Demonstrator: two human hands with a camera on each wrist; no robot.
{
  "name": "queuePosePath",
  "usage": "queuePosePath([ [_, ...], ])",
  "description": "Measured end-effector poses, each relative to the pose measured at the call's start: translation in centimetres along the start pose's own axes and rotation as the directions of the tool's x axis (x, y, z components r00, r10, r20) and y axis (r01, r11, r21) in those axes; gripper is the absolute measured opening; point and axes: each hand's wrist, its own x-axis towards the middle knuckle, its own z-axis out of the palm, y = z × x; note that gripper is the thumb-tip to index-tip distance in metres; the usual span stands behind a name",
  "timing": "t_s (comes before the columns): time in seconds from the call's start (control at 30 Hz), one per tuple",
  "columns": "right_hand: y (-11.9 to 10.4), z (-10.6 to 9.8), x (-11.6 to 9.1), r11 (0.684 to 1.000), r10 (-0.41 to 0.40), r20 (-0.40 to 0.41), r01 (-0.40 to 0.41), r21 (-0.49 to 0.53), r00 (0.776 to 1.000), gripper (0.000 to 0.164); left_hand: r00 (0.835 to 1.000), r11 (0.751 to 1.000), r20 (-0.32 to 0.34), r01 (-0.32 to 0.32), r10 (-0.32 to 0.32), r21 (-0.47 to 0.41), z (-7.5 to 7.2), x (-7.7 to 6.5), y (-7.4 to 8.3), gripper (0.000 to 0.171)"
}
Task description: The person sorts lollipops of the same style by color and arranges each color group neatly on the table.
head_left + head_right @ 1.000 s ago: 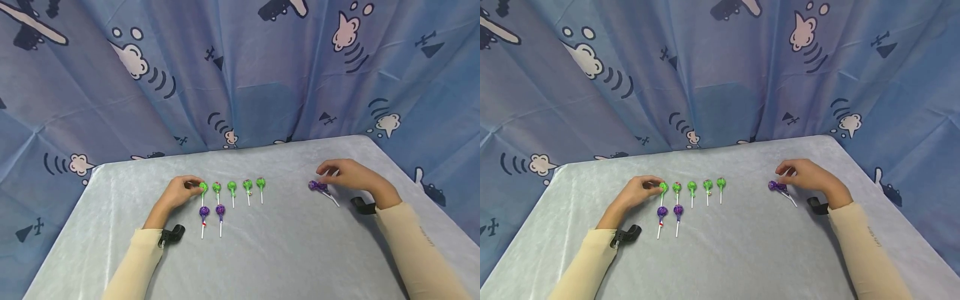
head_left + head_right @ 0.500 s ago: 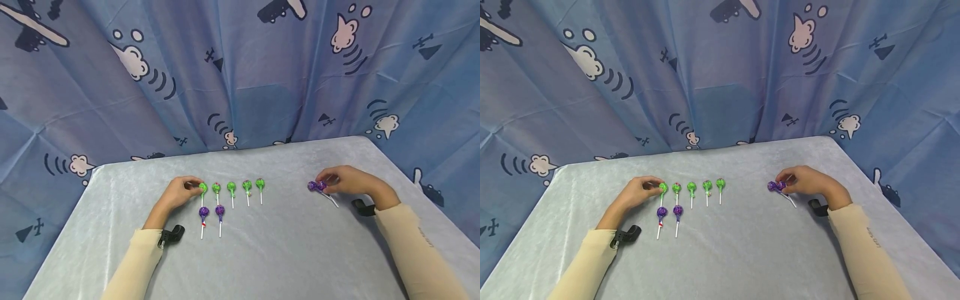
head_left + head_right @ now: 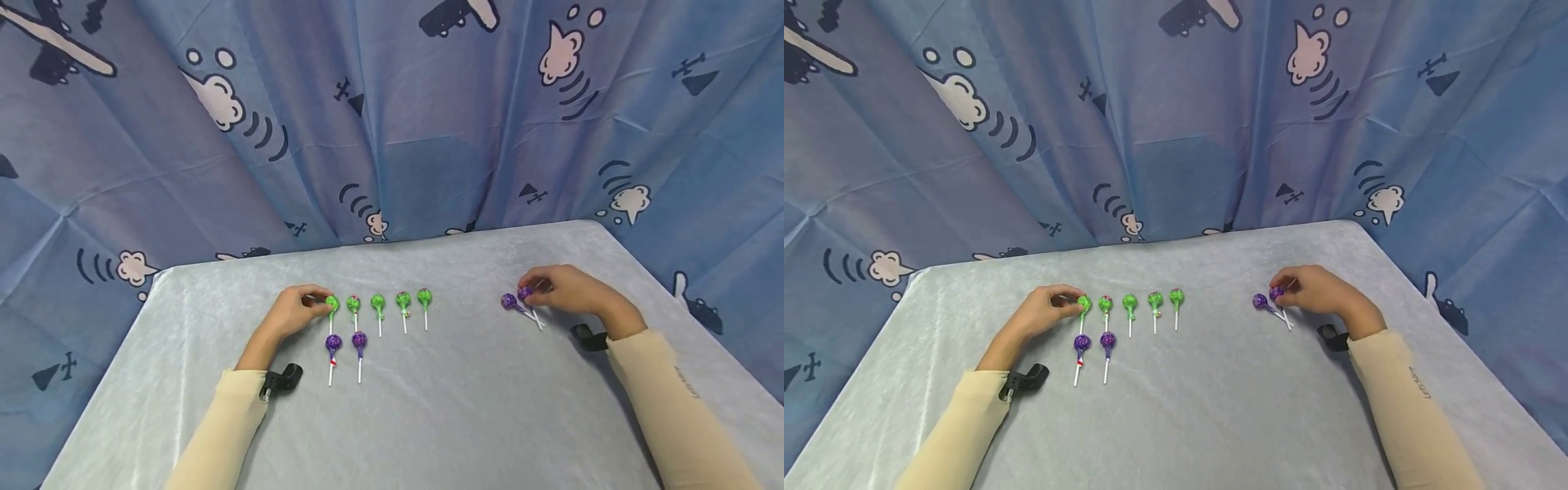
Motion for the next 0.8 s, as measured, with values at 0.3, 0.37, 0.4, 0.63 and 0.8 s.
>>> queuePosePath([
  [0.3,-0.14,-0.11,-0.13,1.000,-0.006,-0.009,0.006,-0.007,1.000,0.031,1.000,1.000,-0.004,-0.011,0.011,-0.003,0.03,0.23,-0.25,0.028],
  [0.37,-0.18,-0.15,-0.20,1.000,-0.007,-0.006,0.007,-0.003,1.000,0.030,1.000,1.000,-0.002,-0.007,0.007,-0.004,0.03,0.19,-0.22,0.028],
  [0.4,-0.19,-0.17,-0.22,1.000,-0.011,-0.005,0.011,-0.002,1.000,0.031,1.000,1.000,0.001,-0.005,0.005,-0.005,0.02,0.15,-0.22,0.028],
  [0.63,-0.18,-0.18,-0.17,1.000,0.005,0.008,-0.005,-0.004,1.000,0.035,1.000,1.000,0.003,0.005,-0.005,-0.018,0.05,0.05,-0.15,0.027],
  [0.8,-0.10,-0.20,-0.14,1.000,-0.003,0.007,0.004,-0.014,1.000,0.037,1.000,1.000,-0.001,0.003,-0.003,-0.013,-0.01,0.11,-0.07,0.027],
])
